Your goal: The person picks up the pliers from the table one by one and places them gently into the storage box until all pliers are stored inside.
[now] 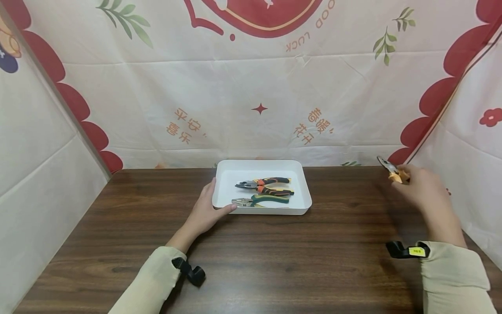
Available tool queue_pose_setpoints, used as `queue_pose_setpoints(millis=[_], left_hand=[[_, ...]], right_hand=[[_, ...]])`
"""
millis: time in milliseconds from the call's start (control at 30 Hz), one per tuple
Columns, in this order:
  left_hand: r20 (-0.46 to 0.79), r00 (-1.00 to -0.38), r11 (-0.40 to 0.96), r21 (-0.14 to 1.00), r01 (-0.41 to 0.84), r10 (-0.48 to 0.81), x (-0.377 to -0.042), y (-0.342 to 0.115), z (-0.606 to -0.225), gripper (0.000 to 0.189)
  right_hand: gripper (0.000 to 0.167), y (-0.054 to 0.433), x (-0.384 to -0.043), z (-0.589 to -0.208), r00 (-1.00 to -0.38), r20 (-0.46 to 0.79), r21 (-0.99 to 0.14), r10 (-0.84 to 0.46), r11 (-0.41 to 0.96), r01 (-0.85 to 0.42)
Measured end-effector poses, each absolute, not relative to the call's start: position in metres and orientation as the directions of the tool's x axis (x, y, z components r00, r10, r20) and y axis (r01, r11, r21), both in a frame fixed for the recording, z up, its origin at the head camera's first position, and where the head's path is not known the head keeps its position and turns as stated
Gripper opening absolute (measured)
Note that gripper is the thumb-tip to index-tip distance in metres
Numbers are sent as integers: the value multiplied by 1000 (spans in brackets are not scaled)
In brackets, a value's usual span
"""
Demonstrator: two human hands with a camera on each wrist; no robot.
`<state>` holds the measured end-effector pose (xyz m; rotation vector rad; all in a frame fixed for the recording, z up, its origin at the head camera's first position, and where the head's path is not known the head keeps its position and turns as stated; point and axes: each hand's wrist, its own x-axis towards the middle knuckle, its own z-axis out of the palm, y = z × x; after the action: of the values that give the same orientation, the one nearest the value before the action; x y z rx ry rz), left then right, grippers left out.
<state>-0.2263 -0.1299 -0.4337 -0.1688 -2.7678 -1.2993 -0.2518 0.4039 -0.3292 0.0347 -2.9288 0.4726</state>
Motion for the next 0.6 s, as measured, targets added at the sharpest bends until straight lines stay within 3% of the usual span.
queue_pose_setpoints(millis=[600], left_hand=[[114, -991, 637, 759, 132, 70, -226, -130, -434, 114]], right_hand=[[50, 389, -242, -306, -967, 256, -316, -17, 943, -101]])
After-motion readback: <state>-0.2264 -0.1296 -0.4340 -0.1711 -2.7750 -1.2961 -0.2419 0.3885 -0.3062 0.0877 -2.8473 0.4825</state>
